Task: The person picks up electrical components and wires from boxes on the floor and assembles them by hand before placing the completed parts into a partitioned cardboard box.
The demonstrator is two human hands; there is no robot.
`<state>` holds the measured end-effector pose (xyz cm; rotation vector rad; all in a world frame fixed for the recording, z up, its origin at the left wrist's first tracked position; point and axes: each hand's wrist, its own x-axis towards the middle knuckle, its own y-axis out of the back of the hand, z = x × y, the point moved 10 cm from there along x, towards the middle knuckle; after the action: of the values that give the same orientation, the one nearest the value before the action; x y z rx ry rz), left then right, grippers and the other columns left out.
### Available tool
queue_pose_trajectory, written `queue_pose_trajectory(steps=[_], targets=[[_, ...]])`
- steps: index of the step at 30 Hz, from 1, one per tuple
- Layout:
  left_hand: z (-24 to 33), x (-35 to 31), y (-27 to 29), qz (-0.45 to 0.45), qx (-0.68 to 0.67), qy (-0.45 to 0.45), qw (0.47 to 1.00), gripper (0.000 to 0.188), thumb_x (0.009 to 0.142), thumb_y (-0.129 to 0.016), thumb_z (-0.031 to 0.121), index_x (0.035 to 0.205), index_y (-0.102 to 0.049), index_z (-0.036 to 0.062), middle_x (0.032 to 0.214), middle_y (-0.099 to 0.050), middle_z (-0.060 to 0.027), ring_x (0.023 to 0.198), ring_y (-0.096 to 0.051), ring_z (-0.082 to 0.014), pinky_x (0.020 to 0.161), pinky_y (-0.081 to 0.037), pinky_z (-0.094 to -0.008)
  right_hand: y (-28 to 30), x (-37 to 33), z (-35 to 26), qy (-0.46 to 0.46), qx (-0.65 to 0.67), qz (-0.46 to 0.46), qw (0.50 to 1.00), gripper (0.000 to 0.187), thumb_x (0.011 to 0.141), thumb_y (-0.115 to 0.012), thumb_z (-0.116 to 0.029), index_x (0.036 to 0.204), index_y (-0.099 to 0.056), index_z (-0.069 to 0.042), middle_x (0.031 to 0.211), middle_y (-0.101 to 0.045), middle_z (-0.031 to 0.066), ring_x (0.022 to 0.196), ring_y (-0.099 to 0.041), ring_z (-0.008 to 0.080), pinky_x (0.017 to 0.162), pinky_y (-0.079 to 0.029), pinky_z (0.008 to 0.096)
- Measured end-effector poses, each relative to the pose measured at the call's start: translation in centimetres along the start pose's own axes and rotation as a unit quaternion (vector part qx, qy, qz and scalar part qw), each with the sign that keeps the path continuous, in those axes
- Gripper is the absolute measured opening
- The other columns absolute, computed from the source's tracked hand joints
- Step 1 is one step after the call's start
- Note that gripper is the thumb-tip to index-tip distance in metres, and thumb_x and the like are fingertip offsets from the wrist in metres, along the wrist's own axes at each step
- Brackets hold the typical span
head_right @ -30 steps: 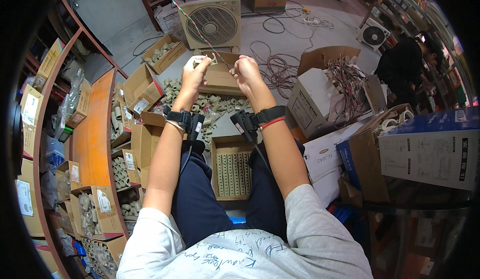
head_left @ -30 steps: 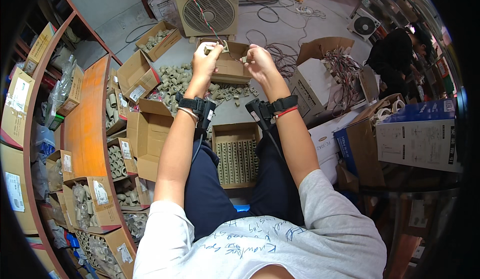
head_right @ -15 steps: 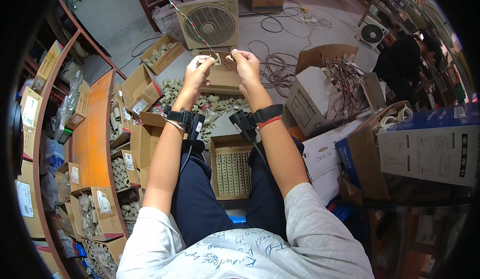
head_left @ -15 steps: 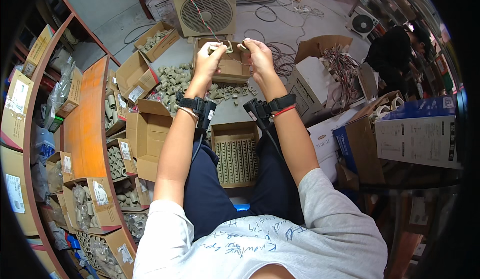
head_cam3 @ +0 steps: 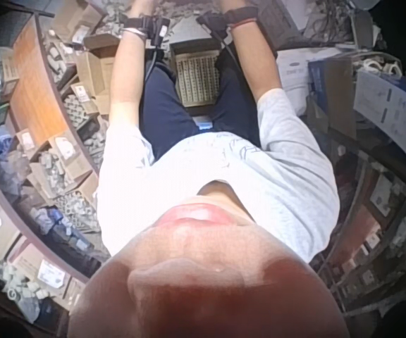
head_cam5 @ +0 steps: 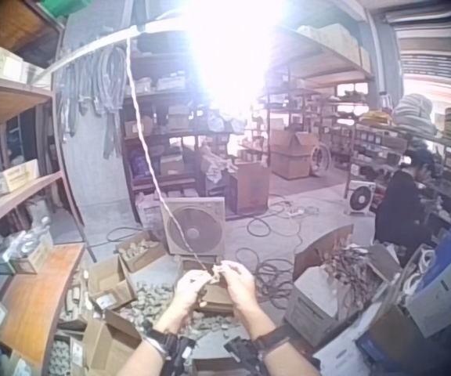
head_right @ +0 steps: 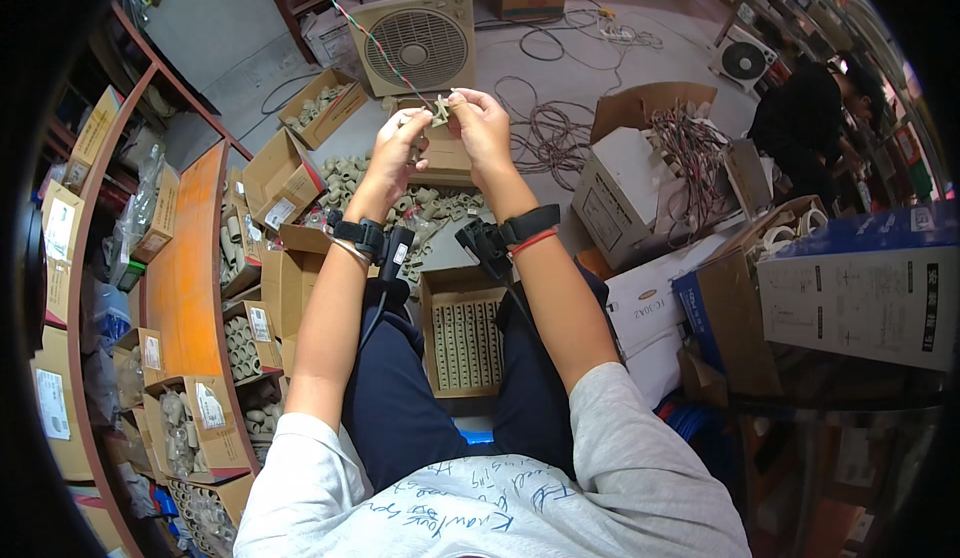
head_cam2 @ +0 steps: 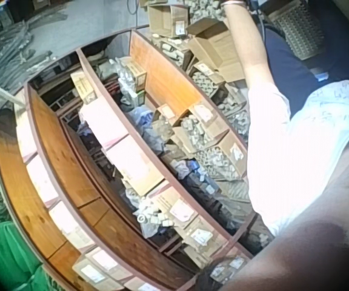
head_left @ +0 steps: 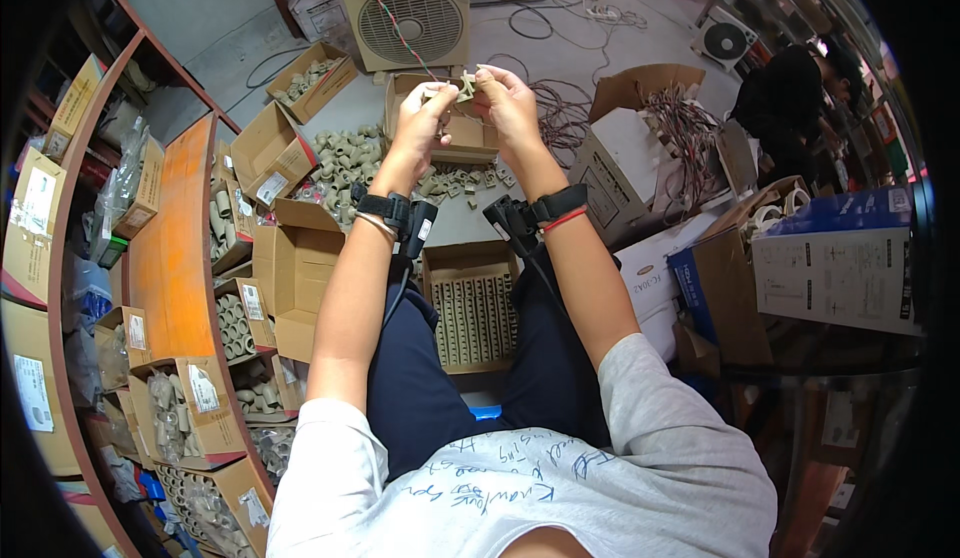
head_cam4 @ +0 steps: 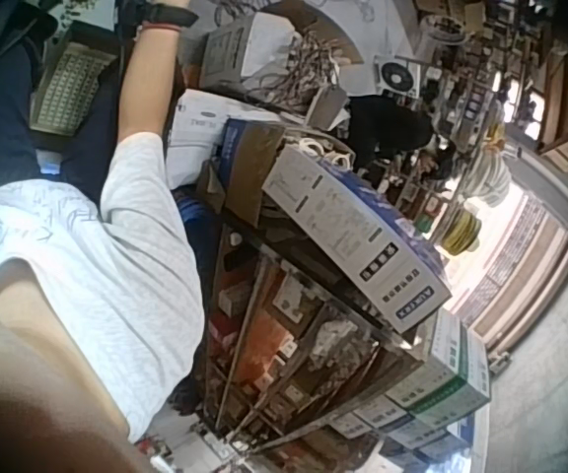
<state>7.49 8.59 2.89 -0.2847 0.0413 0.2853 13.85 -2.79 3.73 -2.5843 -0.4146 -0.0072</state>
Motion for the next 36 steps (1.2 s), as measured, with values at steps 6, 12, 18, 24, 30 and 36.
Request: queue_pose_trajectory(steps=[6, 12, 18, 24, 30, 36], targets=[[0.1, 0.1, 0.7, 0.012, -0.028, -0.003, 1.000, 0.021, 0.085, -0.064, 0.027, 0.098, -0.057, 0.0124, 0.079, -0.050, 0.0063, 0.064, -0.045, -0.0047, 0.049, -0.036, -0.0208, -0.4, -0.5, 0.5, -0.055, -0.044, -0.018, 0.997, 0.021, 0.089, -0.059, -0.018, 0.104, -0.060, -0.003, 0.089, -0.066, 0.0043, 0.076, -0.063, 0.0122, 0.069, -0.050, 0.0239], [0.3, 0.2, 0.7, 0.012, -0.025, -0.009, 1.000, 0.020, 0.085, -0.064, 0.027, 0.098, -0.057, 0.0127, 0.080, -0.050, 0.0063, 0.066, -0.045, -0.0053, 0.050, -0.037, -0.0208, -0.7, -0.6, 0.6, -0.056, -0.029, -0.034, 0.997, 0.020, 0.089, -0.059, -0.020, 0.100, -0.064, -0.003, 0.089, -0.066, 0.0040, 0.077, -0.063, 0.0124, 0.071, -0.050, 0.0248], [0.2, 0.1, 0.8, 0.009, -0.006, -0.018, 1.000, 0.021, 0.085, -0.065, 0.029, 0.098, -0.056, 0.0140, 0.081, -0.050, 0.0069, 0.066, -0.044, -0.0052, 0.051, -0.037, -0.0209, -0.7, -0.7, 0.9, -0.065, -0.054, -0.040, 0.996, 0.018, 0.086, -0.061, -0.018, 0.098, -0.063, -0.004, 0.087, -0.065, 0.0028, 0.075, -0.062, 0.0113, 0.070, -0.050, 0.0241], [0.2, 0.2, 0.8, 0.009, -0.011, -0.013, 1.000, 0.022, 0.085, -0.065, 0.029, 0.099, -0.056, 0.0134, 0.078, -0.049, 0.0071, 0.066, -0.044, -0.0051, 0.050, -0.037, -0.0209, -0.7, -0.4, 1.1, -0.054, -0.068, -0.070, 0.994, 0.023, 0.079, -0.064, -0.010, 0.100, -0.060, -0.003, 0.081, -0.063, 0.0010, 0.069, -0.058, 0.0080, 0.062, -0.045, 0.0207], [0.3, 0.2, 0.5, 0.019, -0.012, -0.020, 1.000, 0.022, 0.085, -0.065, 0.029, 0.096, -0.056, 0.0122, 0.070, -0.048, 0.0070, 0.057, -0.042, -0.0023, 0.045, -0.037, -0.0205, -0.4, -0.7, 0.5, -0.038, -0.069, -0.022, 0.997, 0.023, 0.077, -0.064, -0.005, 0.100, -0.059, -0.002, 0.076, -0.059, -0.0010, 0.061, -0.050, 0.0055, 0.056, -0.040, 0.0204], [-0.1, 0.2, 0.5, 0.015, -0.008, -0.003, 1.000, 0.022, 0.085, -0.064, 0.030, 0.098, -0.057, 0.0140, 0.076, -0.048, 0.0058, 0.066, -0.045, -0.0049, 0.049, -0.036, -0.0212, 0.2, -1.2, -0.2, -0.045, -0.042, 0.038, 0.997, 0.021, 0.081, -0.064, -0.008, 0.101, -0.060, -0.004, 0.073, -0.057, -0.0027, 0.057, -0.047, 0.0031, 0.051, -0.037, 0.0179]])
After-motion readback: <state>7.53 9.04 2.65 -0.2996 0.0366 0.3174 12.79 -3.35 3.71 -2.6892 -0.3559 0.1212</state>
